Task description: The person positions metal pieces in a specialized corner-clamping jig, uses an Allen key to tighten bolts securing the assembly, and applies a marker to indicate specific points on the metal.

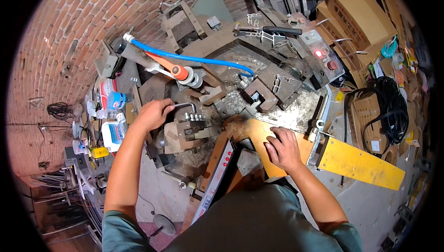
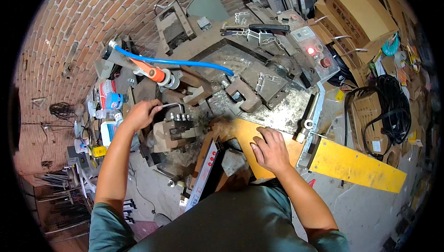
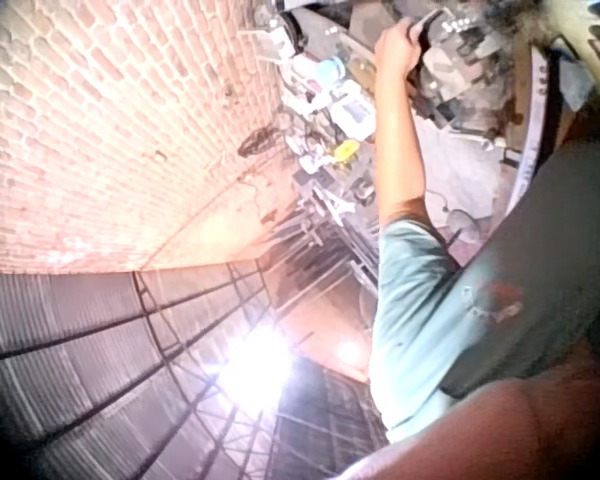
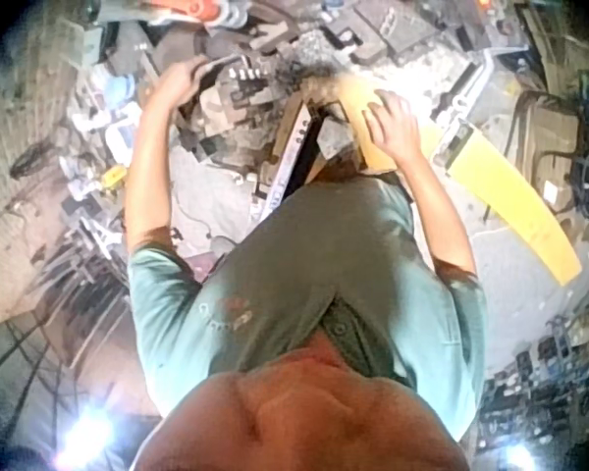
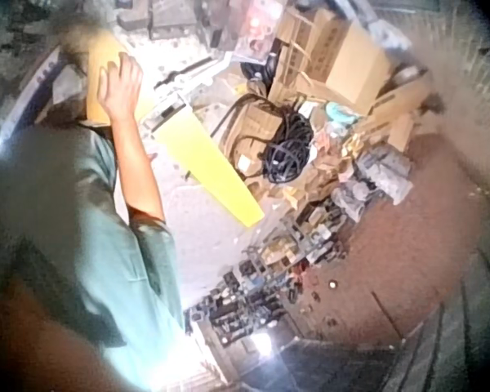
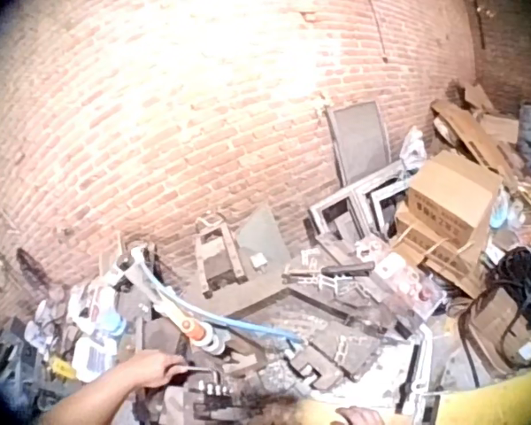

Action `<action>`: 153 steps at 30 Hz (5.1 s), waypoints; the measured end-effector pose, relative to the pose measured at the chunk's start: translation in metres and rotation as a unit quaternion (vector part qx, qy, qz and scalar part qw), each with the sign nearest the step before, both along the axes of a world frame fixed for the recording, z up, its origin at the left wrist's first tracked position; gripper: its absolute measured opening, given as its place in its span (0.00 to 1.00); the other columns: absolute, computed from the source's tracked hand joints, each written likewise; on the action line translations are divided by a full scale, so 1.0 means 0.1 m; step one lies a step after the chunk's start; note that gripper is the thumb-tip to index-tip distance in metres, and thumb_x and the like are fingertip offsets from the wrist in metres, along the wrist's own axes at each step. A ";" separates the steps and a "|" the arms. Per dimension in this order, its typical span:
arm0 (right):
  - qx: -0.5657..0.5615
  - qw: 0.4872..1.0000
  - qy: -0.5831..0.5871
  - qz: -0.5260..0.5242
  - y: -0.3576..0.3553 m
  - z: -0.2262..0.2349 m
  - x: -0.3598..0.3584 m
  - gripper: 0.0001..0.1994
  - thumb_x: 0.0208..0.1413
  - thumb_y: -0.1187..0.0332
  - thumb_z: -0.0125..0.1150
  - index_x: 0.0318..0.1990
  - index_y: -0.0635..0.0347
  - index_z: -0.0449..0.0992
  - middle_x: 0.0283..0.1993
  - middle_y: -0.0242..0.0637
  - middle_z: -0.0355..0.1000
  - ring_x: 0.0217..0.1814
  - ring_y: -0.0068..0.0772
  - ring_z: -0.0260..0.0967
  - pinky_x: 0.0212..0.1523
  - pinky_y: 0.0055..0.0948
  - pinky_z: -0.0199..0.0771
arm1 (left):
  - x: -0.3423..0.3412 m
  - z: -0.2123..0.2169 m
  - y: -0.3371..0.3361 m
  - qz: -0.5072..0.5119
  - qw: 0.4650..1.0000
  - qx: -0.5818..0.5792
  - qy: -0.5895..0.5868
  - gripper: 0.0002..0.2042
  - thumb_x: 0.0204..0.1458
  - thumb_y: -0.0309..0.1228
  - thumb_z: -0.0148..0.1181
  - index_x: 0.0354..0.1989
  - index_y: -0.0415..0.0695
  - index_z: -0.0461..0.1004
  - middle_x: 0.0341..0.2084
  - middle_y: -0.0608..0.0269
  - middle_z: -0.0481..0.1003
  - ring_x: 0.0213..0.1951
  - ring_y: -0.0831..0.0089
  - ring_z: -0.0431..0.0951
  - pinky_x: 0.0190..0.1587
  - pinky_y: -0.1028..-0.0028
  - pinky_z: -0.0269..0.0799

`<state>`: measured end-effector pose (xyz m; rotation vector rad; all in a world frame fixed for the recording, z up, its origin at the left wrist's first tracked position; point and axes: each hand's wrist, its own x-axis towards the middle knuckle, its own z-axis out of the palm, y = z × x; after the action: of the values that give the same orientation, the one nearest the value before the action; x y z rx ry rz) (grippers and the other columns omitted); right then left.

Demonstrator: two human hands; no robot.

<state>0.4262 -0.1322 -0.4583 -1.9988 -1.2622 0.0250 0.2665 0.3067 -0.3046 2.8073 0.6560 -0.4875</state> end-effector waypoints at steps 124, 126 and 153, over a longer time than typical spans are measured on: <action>0.026 0.999 -0.022 0.013 -0.35 -0.21 0.21 0.09 0.59 0.65 0.74 0.39 0.58 0.81 0.37 0.38 0.74 0.44 0.46 0.71 0.52 0.45 0.71 | 0.74 -0.19 -1.26 -0.016 0.961 0.175 0.215 0.29 0.57 0.50 0.64 0.58 0.39 0.83 0.56 0.43 0.82 0.63 0.46 0.79 0.69 0.53 0.71; 0.041 0.999 -0.032 0.002 -0.37 -0.18 0.20 0.09 0.60 0.65 0.74 0.39 0.58 0.81 0.37 0.38 0.74 0.44 0.46 0.72 0.53 0.45 0.71 | 0.61 -0.07 -1.48 -0.093 0.965 0.165 0.184 0.31 0.56 0.49 0.65 0.63 0.41 0.80 0.57 0.48 0.80 0.66 0.48 0.72 0.77 0.52 0.58; 0.030 0.999 -0.022 -0.023 -0.35 -0.23 0.17 0.09 0.60 0.63 0.74 0.37 0.57 0.81 0.35 0.38 0.72 0.43 0.46 0.71 0.52 0.43 0.72 | 0.56 -0.71 -1.60 -0.101 0.950 0.201 0.217 0.14 0.52 0.32 0.66 0.47 0.51 0.89 0.45 0.52 0.87 0.56 0.56 0.84 0.65 0.60 0.73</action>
<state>0.4433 -0.1676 -0.4811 -1.9859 -1.2308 -0.0782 0.3221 0.1471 -0.3759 3.1950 0.6023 -1.1551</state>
